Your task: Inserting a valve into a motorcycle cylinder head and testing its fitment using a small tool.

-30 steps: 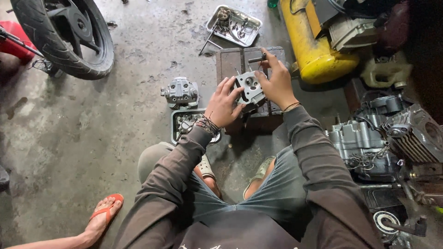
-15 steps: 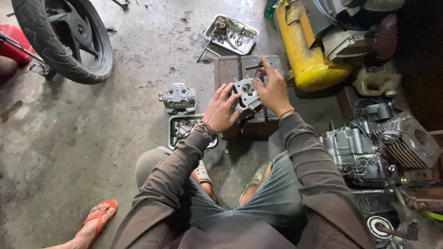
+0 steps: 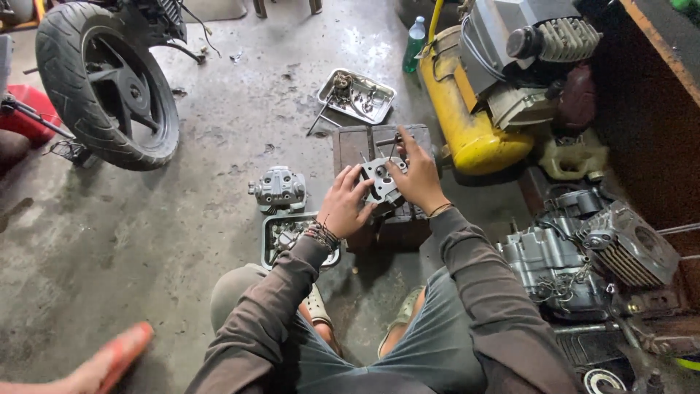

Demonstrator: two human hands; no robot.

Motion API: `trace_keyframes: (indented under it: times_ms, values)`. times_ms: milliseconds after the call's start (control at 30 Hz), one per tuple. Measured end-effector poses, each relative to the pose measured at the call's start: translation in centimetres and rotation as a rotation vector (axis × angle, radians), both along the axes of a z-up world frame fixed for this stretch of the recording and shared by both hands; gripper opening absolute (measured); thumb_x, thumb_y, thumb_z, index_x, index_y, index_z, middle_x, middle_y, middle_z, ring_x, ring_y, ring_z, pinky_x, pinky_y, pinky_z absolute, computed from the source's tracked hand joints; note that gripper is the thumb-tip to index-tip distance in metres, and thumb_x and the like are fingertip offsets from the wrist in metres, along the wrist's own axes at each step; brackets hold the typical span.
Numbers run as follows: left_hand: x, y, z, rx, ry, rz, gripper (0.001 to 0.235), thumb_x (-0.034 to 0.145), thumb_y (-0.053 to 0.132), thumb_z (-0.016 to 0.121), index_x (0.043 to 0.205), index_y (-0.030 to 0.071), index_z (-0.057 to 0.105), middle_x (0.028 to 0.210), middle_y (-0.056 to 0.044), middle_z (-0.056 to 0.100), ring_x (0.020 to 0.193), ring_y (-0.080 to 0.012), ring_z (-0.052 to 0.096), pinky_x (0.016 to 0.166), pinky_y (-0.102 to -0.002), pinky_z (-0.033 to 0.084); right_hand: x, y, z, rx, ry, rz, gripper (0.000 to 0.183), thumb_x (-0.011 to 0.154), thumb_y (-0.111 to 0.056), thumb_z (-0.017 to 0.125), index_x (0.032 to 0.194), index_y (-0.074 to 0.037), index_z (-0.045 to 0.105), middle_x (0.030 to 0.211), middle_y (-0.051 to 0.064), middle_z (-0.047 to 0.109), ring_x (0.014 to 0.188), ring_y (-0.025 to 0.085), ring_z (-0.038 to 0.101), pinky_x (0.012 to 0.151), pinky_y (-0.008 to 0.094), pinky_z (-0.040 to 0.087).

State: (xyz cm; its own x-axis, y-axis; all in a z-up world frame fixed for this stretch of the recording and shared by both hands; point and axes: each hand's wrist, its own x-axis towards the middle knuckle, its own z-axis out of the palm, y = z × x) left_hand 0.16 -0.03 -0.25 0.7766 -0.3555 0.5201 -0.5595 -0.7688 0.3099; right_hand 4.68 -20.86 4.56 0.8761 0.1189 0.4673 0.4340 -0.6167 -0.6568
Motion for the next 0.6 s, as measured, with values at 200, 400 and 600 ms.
trace_keyframes:
  times_ms: [200, 400, 600]
  values:
    - [0.3, 0.0, 0.1, -0.011, -0.018, -0.014, 0.053, 0.083, 0.041, 0.075, 0.13, 0.02, 0.064, 0.145, -0.016, 0.051, 0.139, -0.0392, 0.047, 0.102, -0.045, 0.051, 0.2, 0.3, -0.3, -0.004, 0.029, 0.03, 0.085, 0.084, -0.018, 0.077, 0.16, -0.015, 0.04, 0.12, 0.015, 0.074, 0.114, 0.031, 0.07, 0.093, 0.047, 0.058]
    - [0.0, 0.2, 0.2, -0.01, -0.015, -0.009, 0.053, 0.084, 0.043, 0.075, 0.13, 0.021, 0.063, 0.146, -0.015, 0.051, 0.139, -0.0381, 0.047, 0.1, -0.045, 0.052, 1.1, -0.2, -1.0, 0.053, -0.055, -0.05, 0.062, 0.088, -0.016, 0.076, 0.148, -0.017, 0.06, 0.114, 0.014, 0.074, 0.109, 0.033, 0.07, 0.09, 0.04, 0.058]
    - [0.1, 0.2, 0.3, 0.006, -0.001, -0.01, 0.053, 0.084, 0.043, 0.074, 0.131, 0.022, 0.062, 0.147, -0.015, 0.049, 0.139, -0.0379, 0.046, 0.099, -0.045, 0.052, 1.1, 0.2, -0.5, 0.186, -0.232, 0.027, 0.058, 0.091, -0.007, 0.073, 0.147, -0.005, 0.058, 0.124, 0.012, 0.072, 0.112, 0.028, 0.066, 0.086, 0.035, 0.06]
